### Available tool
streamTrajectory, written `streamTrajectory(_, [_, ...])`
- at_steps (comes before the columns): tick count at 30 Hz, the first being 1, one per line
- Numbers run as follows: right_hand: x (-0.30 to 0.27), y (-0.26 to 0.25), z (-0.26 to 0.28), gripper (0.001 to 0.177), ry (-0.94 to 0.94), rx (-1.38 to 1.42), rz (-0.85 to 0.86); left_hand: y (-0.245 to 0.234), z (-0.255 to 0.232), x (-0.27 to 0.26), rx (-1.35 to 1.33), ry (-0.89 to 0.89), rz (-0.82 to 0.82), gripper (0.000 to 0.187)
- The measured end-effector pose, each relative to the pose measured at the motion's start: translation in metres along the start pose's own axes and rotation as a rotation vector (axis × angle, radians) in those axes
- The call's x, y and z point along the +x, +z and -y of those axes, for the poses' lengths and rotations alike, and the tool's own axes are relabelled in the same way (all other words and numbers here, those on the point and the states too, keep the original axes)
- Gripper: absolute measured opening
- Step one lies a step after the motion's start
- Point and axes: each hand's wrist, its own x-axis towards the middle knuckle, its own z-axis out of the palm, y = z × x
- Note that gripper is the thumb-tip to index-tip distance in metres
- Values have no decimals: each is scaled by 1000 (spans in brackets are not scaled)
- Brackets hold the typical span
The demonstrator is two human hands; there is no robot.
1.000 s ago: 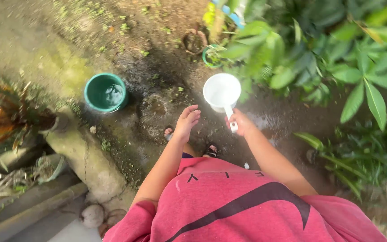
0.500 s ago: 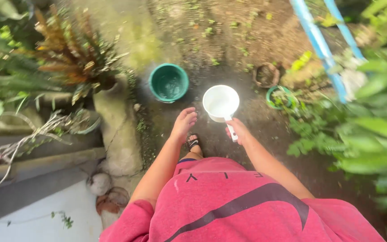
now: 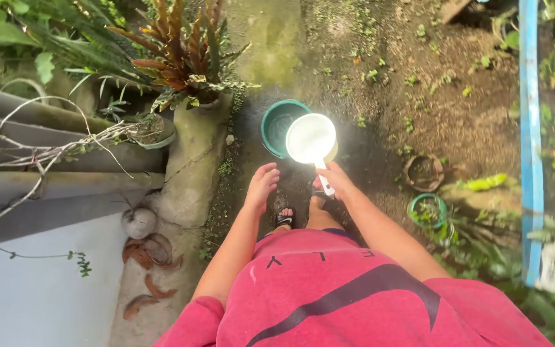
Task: Watering various potted and ground plants using a bucket and dipper.
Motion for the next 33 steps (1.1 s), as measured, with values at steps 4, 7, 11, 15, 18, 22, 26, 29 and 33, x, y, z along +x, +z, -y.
streamTrajectory(4, [44, -12, 17, 38, 86, -111, 94, 12, -4, 32, -82, -19, -97, 49])
streamTrajectory(7, [94, -24, 29, 42, 115, -125, 219, 24, 2, 68, -104, -5, -158, 48])
streamTrajectory(11, [150, -31, 21, 53, 74, -373, 38, 35, 36, 97, -131, -40, -192, 48])
streamTrajectory(15, [205, -21, 1, 54, 87, -601, -36, 35, 67, 128, -113, -91, -156, 48])
streamTrajectory(18, [259, -3, -17, 60, 168, -818, -75, 22, 102, 162, -90, -113, -152, 48])
streamTrajectory(22, [370, -6, -92, 51, 48, -1167, -111, -1, 140, 205, -31, -119, -185, 49])
streamTrajectory(26, [441, 12, -116, 52, 152, -1181, -135, -22, 178, 246, -128, -93, -167, 48])
streamTrajectory(29, [507, 3, -166, 47, 147, -1185, -186, -33, 202, 270, -171, -67, -165, 48])
streamTrajectory(33, [557, 1, -198, 39, 92, -1177, -205, -43, 211, 289, -233, -27, -137, 48])
